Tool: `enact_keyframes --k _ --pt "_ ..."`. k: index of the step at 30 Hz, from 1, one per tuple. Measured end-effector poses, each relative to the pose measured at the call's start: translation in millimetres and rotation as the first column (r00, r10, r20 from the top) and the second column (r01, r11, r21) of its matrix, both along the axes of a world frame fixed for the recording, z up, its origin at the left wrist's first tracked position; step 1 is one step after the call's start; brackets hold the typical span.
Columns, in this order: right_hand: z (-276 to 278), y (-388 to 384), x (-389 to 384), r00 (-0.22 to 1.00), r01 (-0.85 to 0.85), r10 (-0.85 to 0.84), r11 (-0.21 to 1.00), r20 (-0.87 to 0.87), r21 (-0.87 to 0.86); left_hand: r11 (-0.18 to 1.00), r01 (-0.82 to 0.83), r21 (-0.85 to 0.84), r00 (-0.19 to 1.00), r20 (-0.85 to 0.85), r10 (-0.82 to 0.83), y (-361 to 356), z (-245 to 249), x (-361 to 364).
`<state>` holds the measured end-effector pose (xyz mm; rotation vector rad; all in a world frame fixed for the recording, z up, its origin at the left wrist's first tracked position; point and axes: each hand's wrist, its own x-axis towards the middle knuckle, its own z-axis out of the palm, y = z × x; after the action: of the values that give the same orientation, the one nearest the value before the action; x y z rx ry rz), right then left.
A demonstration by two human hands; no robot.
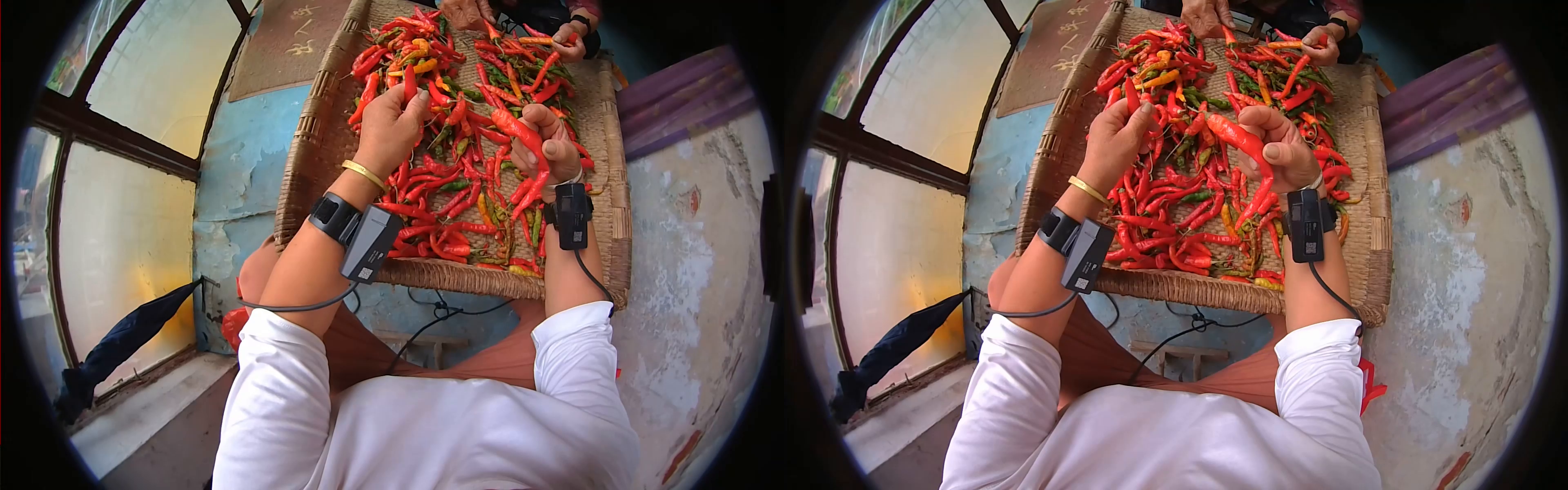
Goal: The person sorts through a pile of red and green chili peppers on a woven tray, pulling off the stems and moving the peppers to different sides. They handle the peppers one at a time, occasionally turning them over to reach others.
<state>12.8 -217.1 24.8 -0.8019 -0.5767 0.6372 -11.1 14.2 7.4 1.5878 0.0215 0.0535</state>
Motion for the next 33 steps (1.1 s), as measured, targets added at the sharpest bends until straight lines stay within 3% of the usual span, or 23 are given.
enact_keyframes --k 1,3,5,7,9,13,20,24,26,30,32,33 --pt "1 2 -2 1.0 -0.013 0.013 0.999 0.003 0.04 0.996 0.047 0.074 0.999 0.001 -0.047 -1 2 -2" --pt "3 9 -5 0.999 -0.039 0.039 0.999 0.002 0.037 0.997 0.077 0.008 0.997 -0.019 -0.077 -4 0 -2" --pt "5 16 -10 0.998 -0.065 0.065 0.997 0.001 0.035 0.984 0.174 0.04 0.973 0.145 -0.178 -6 -4 -3" --pt "7 20 -14 0.997 -0.077 0.077 0.996 -0.008 0.035 0.978 0.196 0.066 0.966 0.158 -0.204 -7 1 -7" --pt "9 21 -16 0.996 -0.086 0.086 0.994 0.007 0.061 0.93 0.281 0.238 0.945 0.102 -0.312 -5 0 -8" --pt "10 15 -13 0.998 -0.056 0.053 0.993 0.023 0.102 0.898 0.098 0.428 0.986 0.084 -0.147 -1 -5 -3" --pt "11 0 -2 0.999 -0.015 0.01 0.992 0.043 0.127 0.899 -0.147 0.412 0.986 0.137 0.099 0 -2 -3" --pt "9 2 -2 0.998 0.037 -0.042 0.992 0.037 0.123 0.869 -0.101 0.484 0.994 0.088 0.067 2 2 -3" --pt "10 0 -1 0.998 0.042 -0.047 0.989 0.032 0.144 0.758 -0.135 0.638 0.99 0.113 0.081 1 8 -7" --pt "8 -3 1 1.0 0.011 -0.011 0.996 0.007 0.093 0.837 -0.223 0.499 0.975 0.13 0.182 2 -1 -3" --pt "7 2 0 1.0 0.012 -0.013 0.998 0.017 0.054 0.938 -0.223 0.266 0.966 0.186 0.177 1 0 -1" --pt "7 6 -2 1.0 0.012 -0.013 1.0 0.025 0.015 0.938 -0.222 0.266 0.967 0.187 0.176 0 1 -2"
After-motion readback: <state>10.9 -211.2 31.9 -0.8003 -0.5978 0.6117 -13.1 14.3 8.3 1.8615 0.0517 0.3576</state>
